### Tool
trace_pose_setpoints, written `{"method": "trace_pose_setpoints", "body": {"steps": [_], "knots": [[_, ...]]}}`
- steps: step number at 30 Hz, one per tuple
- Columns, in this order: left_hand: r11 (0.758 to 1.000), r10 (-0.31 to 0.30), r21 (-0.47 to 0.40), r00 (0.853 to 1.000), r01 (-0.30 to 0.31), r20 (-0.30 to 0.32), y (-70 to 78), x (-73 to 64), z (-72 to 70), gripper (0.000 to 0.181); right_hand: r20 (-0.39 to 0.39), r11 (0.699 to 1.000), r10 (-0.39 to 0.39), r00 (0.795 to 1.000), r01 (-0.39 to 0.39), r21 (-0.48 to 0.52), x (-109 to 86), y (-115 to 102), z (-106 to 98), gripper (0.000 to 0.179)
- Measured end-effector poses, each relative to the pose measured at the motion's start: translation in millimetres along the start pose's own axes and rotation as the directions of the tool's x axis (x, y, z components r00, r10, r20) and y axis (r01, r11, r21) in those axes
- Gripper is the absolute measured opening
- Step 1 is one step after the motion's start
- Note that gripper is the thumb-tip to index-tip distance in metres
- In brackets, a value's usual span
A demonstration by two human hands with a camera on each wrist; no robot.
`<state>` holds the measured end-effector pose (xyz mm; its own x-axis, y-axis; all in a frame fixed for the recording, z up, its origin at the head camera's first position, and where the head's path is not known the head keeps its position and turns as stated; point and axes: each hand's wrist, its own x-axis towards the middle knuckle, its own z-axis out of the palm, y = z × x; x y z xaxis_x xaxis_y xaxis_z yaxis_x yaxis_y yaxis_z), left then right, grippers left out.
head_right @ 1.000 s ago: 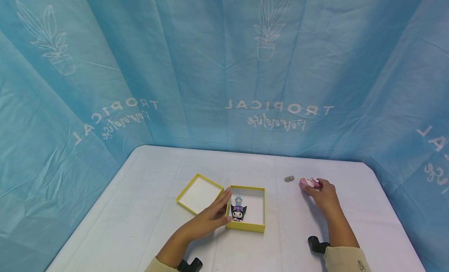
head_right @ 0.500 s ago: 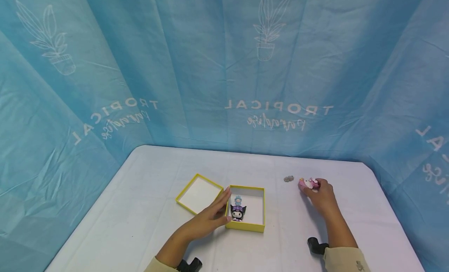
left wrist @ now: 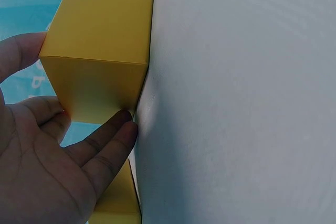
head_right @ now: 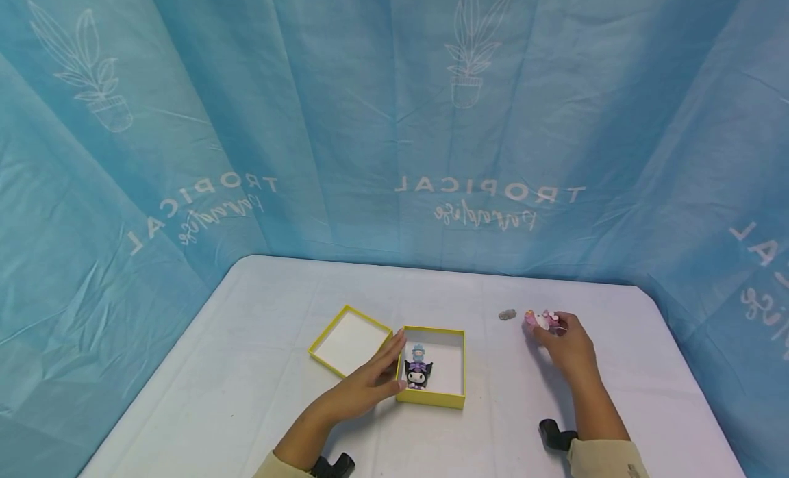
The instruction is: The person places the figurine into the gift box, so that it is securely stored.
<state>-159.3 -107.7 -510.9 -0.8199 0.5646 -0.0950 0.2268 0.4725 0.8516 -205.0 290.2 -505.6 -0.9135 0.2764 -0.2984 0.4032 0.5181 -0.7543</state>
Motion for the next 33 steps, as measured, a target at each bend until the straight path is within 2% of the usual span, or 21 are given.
{"method": "trace_pose_setpoints", "body": {"steps": [9,15,20,30,33], "knots": [[1.0,-0.015,0.003,1.0,0.015,-0.006,1.1,-0.2,0.7,0.079,-0.022,0.997,-0.011,1.0,0.013,0.075,-5.4,-0.9,2.6,0.088],[0.999,-0.034,-0.003,0.999,0.034,-0.007,1.2,-0.9,0.8,0.078,-0.032,0.989,-0.079,0.996,0.083,0.123,-9.6,-0.3,5.0,0.086],[1.0,-0.03,-0.002,1.0,0.03,-0.006,0.6,-0.7,0.7,0.078,-0.052,0.979,-0.142,0.988,0.148,0.143,-12.2,0.6,6.8,0.077],[1.0,-0.02,0.002,1.0,0.02,-0.004,-1.6,-0.6,0.9,0.079,-0.072,0.954,-0.23,0.971,0.239,0.181,-12.1,7.7,9.1,0.072],[1.0,-0.021,0.004,1.0,0.021,-0.007,-0.9,-0.7,1.3,0.078,-0.052,0.955,-0.227,0.972,0.233,0.184,-18.7,1.9,8.6,0.071]]}}
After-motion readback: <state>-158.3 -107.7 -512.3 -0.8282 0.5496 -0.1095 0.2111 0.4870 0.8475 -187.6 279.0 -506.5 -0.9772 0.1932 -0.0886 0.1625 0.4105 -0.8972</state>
